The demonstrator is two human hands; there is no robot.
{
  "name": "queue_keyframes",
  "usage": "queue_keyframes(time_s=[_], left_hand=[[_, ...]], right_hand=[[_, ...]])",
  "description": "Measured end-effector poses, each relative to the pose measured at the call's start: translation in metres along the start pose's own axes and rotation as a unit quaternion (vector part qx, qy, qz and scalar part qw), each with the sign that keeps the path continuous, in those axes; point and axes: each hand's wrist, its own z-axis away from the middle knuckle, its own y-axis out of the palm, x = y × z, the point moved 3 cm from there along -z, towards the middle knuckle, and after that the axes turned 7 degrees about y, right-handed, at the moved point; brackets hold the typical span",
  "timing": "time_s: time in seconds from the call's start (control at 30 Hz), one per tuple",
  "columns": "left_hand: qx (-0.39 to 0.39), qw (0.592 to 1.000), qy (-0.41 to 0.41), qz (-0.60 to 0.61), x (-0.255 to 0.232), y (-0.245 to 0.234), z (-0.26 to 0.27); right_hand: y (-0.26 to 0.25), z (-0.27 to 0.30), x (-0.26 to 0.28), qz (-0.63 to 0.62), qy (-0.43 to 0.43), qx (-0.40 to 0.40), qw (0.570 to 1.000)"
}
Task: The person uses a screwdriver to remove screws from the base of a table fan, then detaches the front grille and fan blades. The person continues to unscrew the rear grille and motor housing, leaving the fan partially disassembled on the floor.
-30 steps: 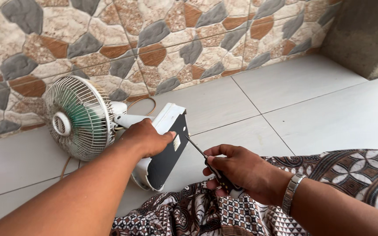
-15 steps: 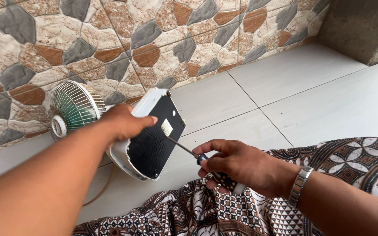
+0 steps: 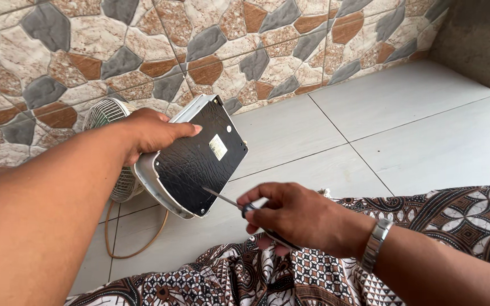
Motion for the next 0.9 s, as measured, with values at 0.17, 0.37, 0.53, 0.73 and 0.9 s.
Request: queue_keyframes(time_s=[0.17,0.37,0.53,0.73,0.9], left_hand=[[-0.028,0.999,0.012,-0.021,-0.008,0.002,0.002],[-0.057,0.996,0.028,-0.065,-0.013,0.001,0.002],[-0.065,0.994,0.048,-0.079,-0.015,-0.001,0.001],[-0.069,0.993,0.038,-0.086,-0.017,-0.001,0.000],[-0.064,0.994,0.033,-0.080,-0.022,0.000,-0.002]], right_hand=[[0.003,-0.003,-0.016,0.006,0.031,0.003,0.999],[0.011,-0.011,-0.025,0.006,0.049,0.019,0.999],[0.015,-0.014,-0.022,0.034,0.034,0.018,0.999],[0.017,-0.015,-0.020,0.037,0.032,0.006,0.999],[0.014,-0.016,-0.020,0.037,0.031,0.002,0.999]])
